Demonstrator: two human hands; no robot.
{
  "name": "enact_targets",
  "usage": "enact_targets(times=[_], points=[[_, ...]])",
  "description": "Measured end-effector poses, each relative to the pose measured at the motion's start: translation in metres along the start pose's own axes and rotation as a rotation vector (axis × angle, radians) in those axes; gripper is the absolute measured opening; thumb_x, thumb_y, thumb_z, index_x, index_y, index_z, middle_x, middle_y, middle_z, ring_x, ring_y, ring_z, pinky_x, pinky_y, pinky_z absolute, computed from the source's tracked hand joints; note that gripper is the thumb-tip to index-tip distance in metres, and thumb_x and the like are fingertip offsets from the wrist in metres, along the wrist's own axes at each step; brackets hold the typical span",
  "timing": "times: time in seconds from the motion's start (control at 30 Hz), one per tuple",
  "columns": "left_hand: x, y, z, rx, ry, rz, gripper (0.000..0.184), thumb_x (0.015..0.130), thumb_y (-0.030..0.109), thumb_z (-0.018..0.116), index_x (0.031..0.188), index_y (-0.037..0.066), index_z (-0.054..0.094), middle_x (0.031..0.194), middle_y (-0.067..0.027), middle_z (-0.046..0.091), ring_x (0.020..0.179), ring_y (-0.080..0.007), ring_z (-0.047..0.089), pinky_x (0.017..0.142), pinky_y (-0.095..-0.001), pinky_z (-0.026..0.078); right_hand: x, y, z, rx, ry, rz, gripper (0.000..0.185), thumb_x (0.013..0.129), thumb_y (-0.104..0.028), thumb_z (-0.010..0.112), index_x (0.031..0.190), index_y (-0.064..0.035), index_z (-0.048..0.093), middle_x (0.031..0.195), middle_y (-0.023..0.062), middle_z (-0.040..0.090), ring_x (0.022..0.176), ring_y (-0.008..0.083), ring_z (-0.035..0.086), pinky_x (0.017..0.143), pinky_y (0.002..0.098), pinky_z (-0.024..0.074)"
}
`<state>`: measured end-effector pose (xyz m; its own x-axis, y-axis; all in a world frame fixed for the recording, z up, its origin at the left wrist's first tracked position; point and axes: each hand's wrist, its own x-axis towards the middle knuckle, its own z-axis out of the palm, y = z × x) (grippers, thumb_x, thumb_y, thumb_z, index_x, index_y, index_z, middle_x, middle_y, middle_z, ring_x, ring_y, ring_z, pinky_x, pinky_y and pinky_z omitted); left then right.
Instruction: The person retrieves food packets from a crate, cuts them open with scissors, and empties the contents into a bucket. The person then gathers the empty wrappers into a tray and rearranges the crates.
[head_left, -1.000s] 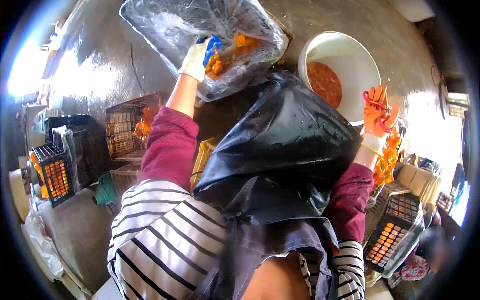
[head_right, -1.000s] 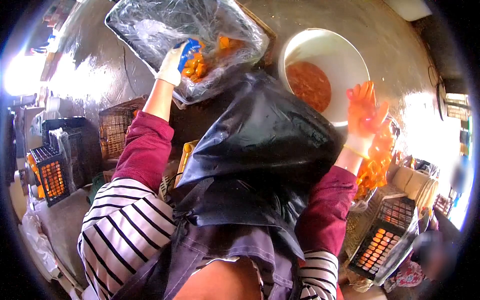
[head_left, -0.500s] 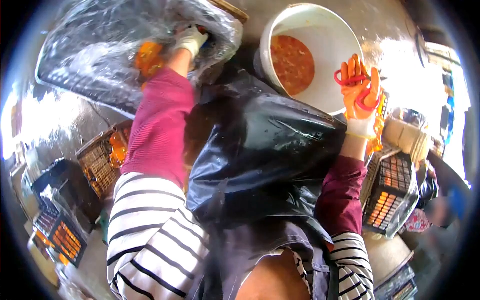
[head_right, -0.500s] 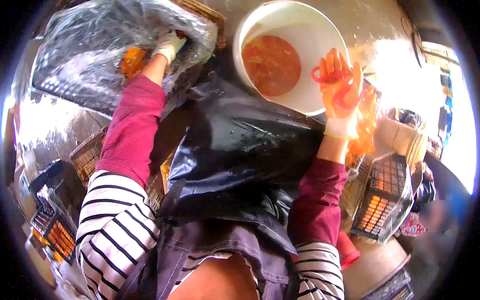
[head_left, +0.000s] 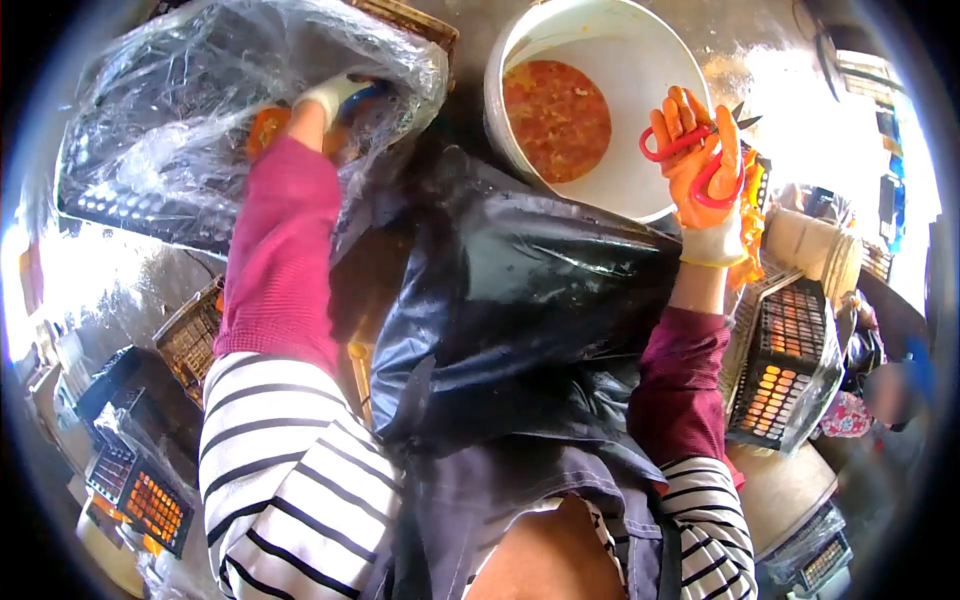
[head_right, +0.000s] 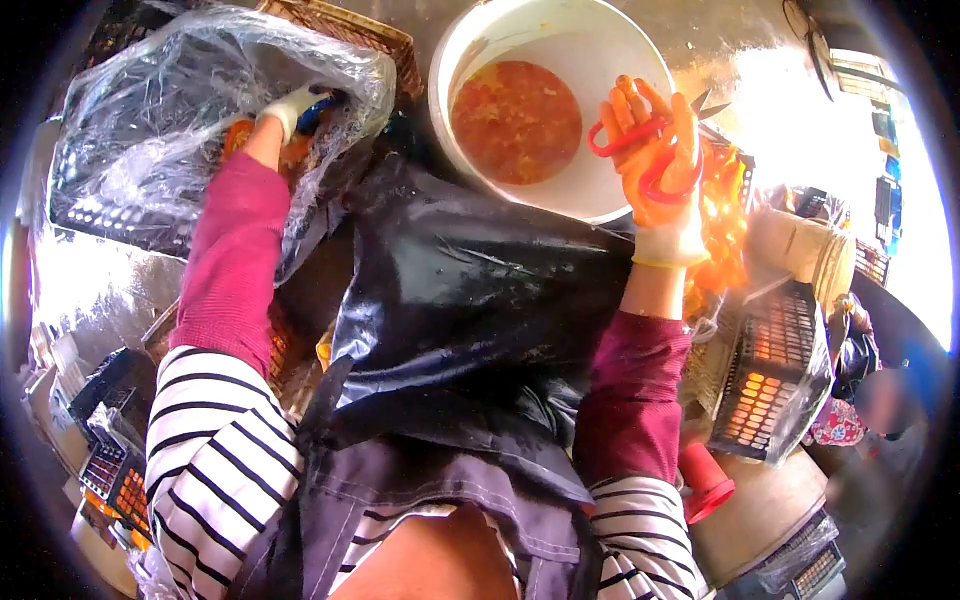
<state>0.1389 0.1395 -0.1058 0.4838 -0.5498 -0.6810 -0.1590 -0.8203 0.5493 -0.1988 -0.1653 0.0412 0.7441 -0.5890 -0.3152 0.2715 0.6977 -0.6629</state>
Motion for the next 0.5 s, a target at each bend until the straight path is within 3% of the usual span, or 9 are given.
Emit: enact_targets(times=[0.03,0.1,0.17,0.27,0.37,0.43,0.47,0.5], points=[[0.013,-0.023,0.012,-0.076,0.204,0.112,0.049,0.084,0.043,0.057,0.103,-0.002,0.063,0.095,-0.0162,0.065,0.083,-0.0248,0.060,0.074,-0.0349,0.046,0.002,-0.002,0.002,-0.009,0.081,0.015,0.048,0.090,-0.031,0.055,0.118,0.0066,0.046,0.120,0.0209,0.051,0.111,0.0298,0.051,0.100,0.0412,0.0394],[0.022,-0.040,0.025,-0.115,0.358,0.173,0.047,0.085,0.042,0.057,0.104,0.000,0.062,0.092,-0.0128,0.065,0.077,-0.0211,0.058,0.071,-0.0332,0.045,0.001,0.000,0.006,-0.022,0.016,-0.006,0.047,0.090,-0.031,0.055,0.117,0.0061,0.047,0.119,0.0206,0.052,0.110,0.0296,0.051,0.099,0.0411,0.0402],[0.025,-0.045,0.021,-0.038,0.278,0.070,0.044,0.085,0.039,0.058,0.106,0.000,0.062,0.092,-0.0107,0.063,0.074,-0.0192,0.056,0.068,-0.0316,0.045,0.005,0.000,0.005,-0.009,-0.002,0.038,0.046,0.090,-0.032,0.055,0.117,0.0047,0.048,0.117,0.0199,0.054,0.108,0.0292,0.053,0.098,0.0415,0.0407],[0.013,-0.038,0.029,-0.345,0.286,0.290,0.037,0.086,0.032,0.060,0.107,0.002,0.061,0.088,-0.0094,0.064,0.073,-0.0177,0.056,0.066,-0.0299,0.045,0.003,0.002,0.007,-0.053,0.018,0.065,0.044,0.091,-0.032,0.054,0.116,0.0039,0.049,0.118,0.0194,0.054,0.109,0.0296,0.053,0.098,0.0416,0.0411],[0.002,-0.022,0.019,-0.031,0.249,0.099,0.034,0.086,0.029,0.061,0.108,0.003,0.062,0.090,-0.0101,0.065,0.076,-0.0178,0.058,0.067,-0.0299,0.046,-0.005,0.005,-0.002,-0.054,-0.049,0.071,0.045,0.091,-0.033,0.053,0.116,0.0035,0.051,0.120,0.0186,0.055,0.110,0.0288,0.054,0.100,0.0412,0.0402],[-0.005,-0.011,0.016,0.356,0.320,0.076,0.039,0.083,0.032,0.063,0.109,0.003,0.062,0.104,-0.0154,0.064,0.089,-0.0246,0.063,0.077,-0.0337,0.048,-0.007,0.006,-0.005,-0.099,-0.026,0.070,0.044,0.091,-0.033,0.053,0.117,0.0030,0.051,0.119,0.0195,0.056,0.110,0.0297,0.054,0.099,0.0409,0.0411],[-0.041,0.029,0.016,0.499,0.354,0.036,0.047,0.081,0.038,0.062,0.113,0.004,0.059,0.113,-0.0192,0.061,0.105,-0.0308,0.058,0.088,-0.0373,0.045,-0.008,0.007,-0.010,-0.100,-0.042,0.072,0.044,0.091,-0.034,0.053,0.117,0.0026,0.051,0.118,0.0199,0.056,0.110,0.0300,0.054,0.099,0.0408,0.0414],[-0.060,0.053,0.021,0.436,0.347,-0.008,0.050,0.080,0.039,0.061,0.116,0.005,0.058,0.116,-0.0202,0.058,0.108,-0.0330,0.056,0.091,-0.0382,0.043,-0.007,0.008,-0.016,-0.101,-0.061,0.076,0.044,0.091,-0.034,0.053,0.116,0.0022,0.052,0.118,0.0202,0.056,0.110,0.0303,0.055,0.098,0.0406,0.0417]])
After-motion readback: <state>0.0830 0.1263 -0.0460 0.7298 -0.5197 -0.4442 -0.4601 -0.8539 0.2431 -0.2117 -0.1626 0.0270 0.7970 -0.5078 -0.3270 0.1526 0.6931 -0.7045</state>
